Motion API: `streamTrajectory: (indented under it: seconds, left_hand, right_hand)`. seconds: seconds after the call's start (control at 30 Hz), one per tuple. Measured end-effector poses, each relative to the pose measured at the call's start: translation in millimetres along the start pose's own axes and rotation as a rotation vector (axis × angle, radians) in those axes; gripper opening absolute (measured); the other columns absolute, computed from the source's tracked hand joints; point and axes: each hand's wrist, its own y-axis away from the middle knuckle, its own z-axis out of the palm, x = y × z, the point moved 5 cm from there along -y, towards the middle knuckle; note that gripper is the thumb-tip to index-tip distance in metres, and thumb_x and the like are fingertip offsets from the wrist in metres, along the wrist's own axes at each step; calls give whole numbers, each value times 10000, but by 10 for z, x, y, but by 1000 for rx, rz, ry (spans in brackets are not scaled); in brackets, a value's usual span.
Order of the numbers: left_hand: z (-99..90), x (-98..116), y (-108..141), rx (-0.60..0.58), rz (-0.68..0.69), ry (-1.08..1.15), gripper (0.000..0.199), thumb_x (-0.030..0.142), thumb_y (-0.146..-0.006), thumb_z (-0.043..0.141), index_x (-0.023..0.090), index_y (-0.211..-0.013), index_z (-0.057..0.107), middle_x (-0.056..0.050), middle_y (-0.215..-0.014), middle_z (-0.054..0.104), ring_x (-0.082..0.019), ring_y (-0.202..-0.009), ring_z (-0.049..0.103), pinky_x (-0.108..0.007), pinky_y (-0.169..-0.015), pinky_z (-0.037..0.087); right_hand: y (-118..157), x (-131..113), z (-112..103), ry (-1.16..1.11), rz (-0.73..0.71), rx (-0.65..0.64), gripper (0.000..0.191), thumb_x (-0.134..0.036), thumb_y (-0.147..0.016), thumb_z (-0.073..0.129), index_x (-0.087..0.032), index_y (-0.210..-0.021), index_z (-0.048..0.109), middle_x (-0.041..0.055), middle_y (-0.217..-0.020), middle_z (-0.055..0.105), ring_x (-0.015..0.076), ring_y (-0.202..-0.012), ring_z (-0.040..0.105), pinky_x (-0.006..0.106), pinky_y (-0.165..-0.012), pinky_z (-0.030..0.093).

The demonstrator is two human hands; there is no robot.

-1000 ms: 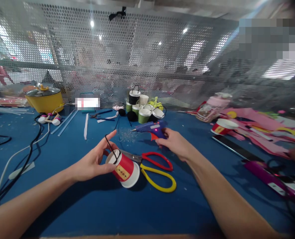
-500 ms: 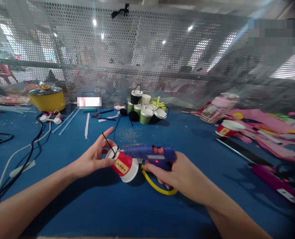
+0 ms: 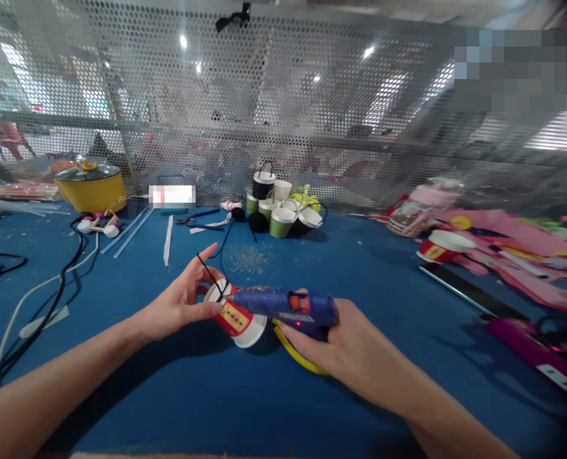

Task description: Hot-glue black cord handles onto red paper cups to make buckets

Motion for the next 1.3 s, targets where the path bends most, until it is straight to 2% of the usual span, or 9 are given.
streamTrajectory:
  seconds: [0.13, 0.27, 0.43, 0.6, 0.77, 0.87, 1.07, 1.3]
  left_hand:
    - [2, 2, -4, -8, -2, 9, 851, 147, -705, 656, 373, -1367, 171, -24, -1017, 467, -159, -885, 475, -326, -793, 378]
    - [6, -3, -13, -19, 2, 8, 860, 142, -703, 654, 378, -1367, 161, -25, -1025, 460, -166, -903, 468, -334, -800, 376]
    - [15, -2, -12, -31, 5, 3, 842, 149, -713, 650, 371, -1367, 168, -27, -1030, 454, -166, -909, 462, -340, -818, 369]
    - [10, 6, 1, -26, 4, 6, 836, 152, -700, 663, 370, -1360, 199, -27, -1045, 461, -175, -936, 464, -353, -846, 352]
    - [4, -1, -6, -32, 7, 9, 842, 150, -693, 671, 368, -1360, 206, -29, -1033, 469, -178, -932, 472, -351, -835, 366]
    - [0, -12, -2, -32, 6, 12, 839, 155, -693, 674, 370, -1357, 207, -29, -1043, 465, -175, -933, 472, -348, -832, 372]
    - [10, -4, 5, -56, 19, 1, 813, 152, -707, 661, 363, -1352, 213, -26, -1036, 456, -179, -949, 463, -356, -846, 360]
    - [7, -1, -14, -66, 17, -1, 828, 147, -697, 666, 360, -1355, 211, -27, -1045, 447, -190, -964, 458, -364, -850, 343]
  right_hand:
    - [1, 6, -8, 33, 8, 23, 157, -321, -741, 552, -188, -660, 569, -18, -588, 533, 118, -530, 444, 229, -494, 398]
    - [13, 5, 4, 29, 24, -1, 183, -326, -742, 556, -193, -617, 539, -34, -539, 487, 104, -488, 402, 215, -443, 368]
    - [-3, 25, -28, 61, 47, 23, 161, -334, -748, 540, -191, -704, 598, -15, -571, 552, 124, -496, 457, 231, -453, 392]
    - [-14, 29, -43, 30, 35, 43, 162, -327, -734, 550, -189, -679, 612, -14, -536, 547, 125, -467, 456, 228, -421, 379]
    - [7, 25, -10, 21, 32, -13, 158, -321, -739, 546, -186, -690, 612, -20, -549, 536, 116, -480, 440, 222, -433, 371]
    - [8, 31, -16, 44, 34, 8, 162, -323, -744, 541, -182, -713, 614, -13, -580, 550, 121, -507, 452, 222, -447, 372]
    - [10, -16, -7, 52, 1, 1, 156, -304, -739, 550, -193, -635, 585, -22, -558, 535, 112, -495, 439, 211, -438, 371]
    - [23, -4, -9, 43, 31, -9, 155, -314, -745, 547, -188, -689, 617, -25, -554, 544, 112, -488, 451, 211, -435, 386]
